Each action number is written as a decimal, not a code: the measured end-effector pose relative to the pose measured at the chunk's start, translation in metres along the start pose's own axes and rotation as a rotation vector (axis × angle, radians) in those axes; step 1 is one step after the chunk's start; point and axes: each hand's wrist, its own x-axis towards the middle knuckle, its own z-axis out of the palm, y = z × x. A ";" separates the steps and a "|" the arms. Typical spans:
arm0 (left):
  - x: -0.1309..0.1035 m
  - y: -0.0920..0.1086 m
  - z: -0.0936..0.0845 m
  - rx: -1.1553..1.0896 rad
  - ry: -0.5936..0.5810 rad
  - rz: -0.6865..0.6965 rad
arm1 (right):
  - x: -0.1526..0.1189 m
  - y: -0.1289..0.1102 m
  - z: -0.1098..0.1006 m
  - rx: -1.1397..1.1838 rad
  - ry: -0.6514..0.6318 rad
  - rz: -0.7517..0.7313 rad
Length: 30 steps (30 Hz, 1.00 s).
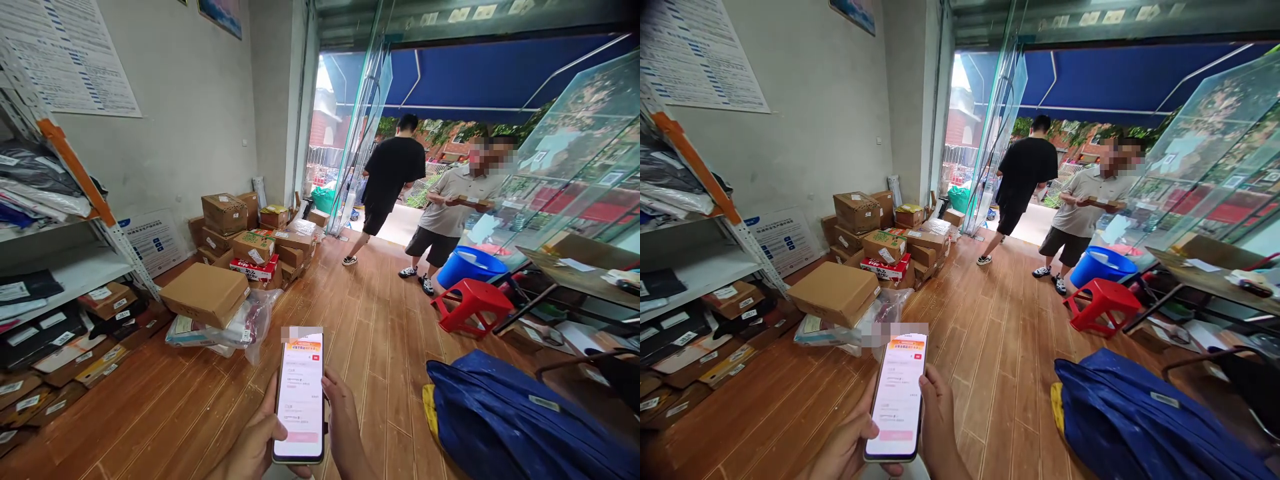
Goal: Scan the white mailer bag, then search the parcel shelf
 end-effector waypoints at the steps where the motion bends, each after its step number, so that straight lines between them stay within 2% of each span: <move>1: -0.001 0.000 -0.001 0.001 0.001 0.002 | 0.000 0.002 0.000 0.000 0.006 0.001; 7: -0.004 -0.001 -0.004 -0.014 -0.006 0.016 | 0.002 0.018 -0.005 0.001 -0.010 -0.005; 17: -0.009 -0.004 -0.018 -0.108 -0.072 0.083 | 0.000 0.025 0.001 -0.021 -0.066 -0.004; 21: -0.017 0.001 -0.024 -0.144 -0.020 0.115 | 0.002 0.035 0.004 -0.031 -0.134 0.014; 26: -0.031 0.014 -0.039 -0.140 0.032 0.184 | 0.006 0.042 0.022 -0.076 -0.381 -0.041; 30: -0.043 0.021 -0.063 -0.097 0.086 0.194 | 0.015 0.053 0.053 -0.091 -0.306 -0.012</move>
